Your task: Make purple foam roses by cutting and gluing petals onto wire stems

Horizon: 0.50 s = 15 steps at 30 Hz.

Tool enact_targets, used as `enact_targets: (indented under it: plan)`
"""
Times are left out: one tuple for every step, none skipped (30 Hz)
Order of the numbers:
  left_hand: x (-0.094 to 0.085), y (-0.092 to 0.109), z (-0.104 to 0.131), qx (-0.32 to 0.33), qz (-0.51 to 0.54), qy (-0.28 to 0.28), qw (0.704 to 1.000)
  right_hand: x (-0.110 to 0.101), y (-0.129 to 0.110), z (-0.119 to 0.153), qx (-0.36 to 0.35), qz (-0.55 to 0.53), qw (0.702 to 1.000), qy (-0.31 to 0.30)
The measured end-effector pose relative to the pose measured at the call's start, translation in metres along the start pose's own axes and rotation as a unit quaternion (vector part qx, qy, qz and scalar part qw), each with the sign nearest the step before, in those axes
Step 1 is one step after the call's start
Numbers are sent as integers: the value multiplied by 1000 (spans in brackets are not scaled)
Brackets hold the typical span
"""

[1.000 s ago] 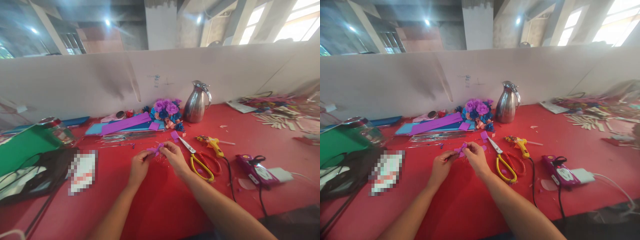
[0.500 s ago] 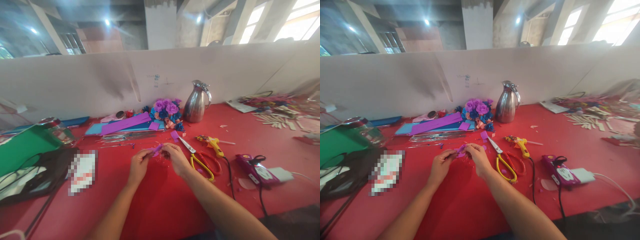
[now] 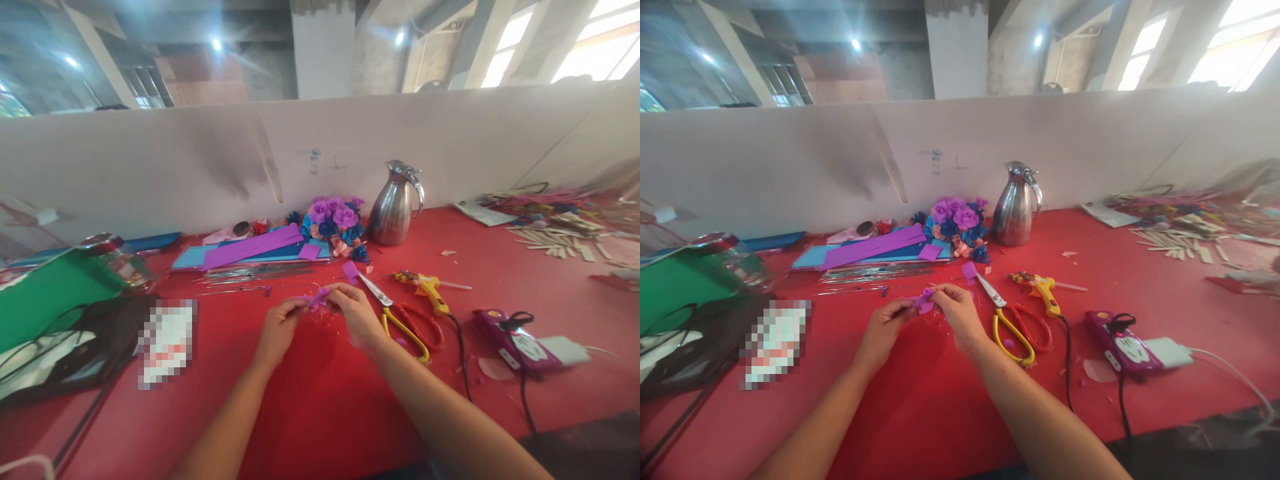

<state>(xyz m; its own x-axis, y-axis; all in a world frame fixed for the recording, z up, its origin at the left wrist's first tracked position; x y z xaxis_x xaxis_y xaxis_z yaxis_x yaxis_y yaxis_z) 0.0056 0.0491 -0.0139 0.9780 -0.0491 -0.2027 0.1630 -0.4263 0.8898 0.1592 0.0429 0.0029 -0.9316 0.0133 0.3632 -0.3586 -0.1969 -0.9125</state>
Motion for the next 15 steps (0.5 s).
enact_targets:
  plan:
    - [1,0,0,-11,13,-6,1000,0,1,0,15,-9,1000,-7]
    - [1,0,0,-20,23,-13,999,0,2,0,27,-20,999,-16]
    - [2,0,0,-26,29,-20,999,0,2,0,34,-30,999,-25]
    - [2,1,0,-31,32,-28,999,1,1,1,35,-37,998,-34]
    - [3,1,0,-35,34,-36,998,1,0,1,30,-41,998,-41]
    - [3,1,0,-38,37,-44,998,2,-1,2,23,-40,998,-46]
    - [3,2,0,-40,44,-50,997,2,-3,3,13,-37,998,-47]
    - [3,2,0,-43,54,-56,996,2,-5,3,6,-31,998,-46]
    - [4,1,0,-47,65,-60,995,2,-6,4,1,-25,999,-43]
    - [4,1,0,-51,77,-62,994,2,-6,4,-2,-21,999,-38]
    - [4,0,1,-55,87,-62,993,2,-7,4,-3,-20,999,-32]
    - [3,-1,1,-59,96,-60,992,1,-7,3,-2,-20,999,-26]
    - [3,-2,1,-62,104,-57,991,1,-7,3,-1,-22,999,-23]
    - [3,-3,1,-63,111,-52,990,0,-7,3,1,-24,999,-22]
    - [3,-3,1,-65,119,-49,990,0,-6,3,2,-27,999,-22]
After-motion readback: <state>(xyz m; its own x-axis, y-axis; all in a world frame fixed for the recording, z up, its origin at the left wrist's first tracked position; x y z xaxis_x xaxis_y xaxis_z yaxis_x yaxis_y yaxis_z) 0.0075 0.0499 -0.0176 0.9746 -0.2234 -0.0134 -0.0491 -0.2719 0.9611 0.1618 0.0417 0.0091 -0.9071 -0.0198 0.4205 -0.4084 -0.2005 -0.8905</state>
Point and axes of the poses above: each hand's wrist, its own z-axis away from the middle knuckle, its own x-axis out of the palm, y = z × x, the point moved 3 cm from there along -z, towards the middle knuckle, and after that the axes turned 12 degrees about x, right-handed, at the moved point
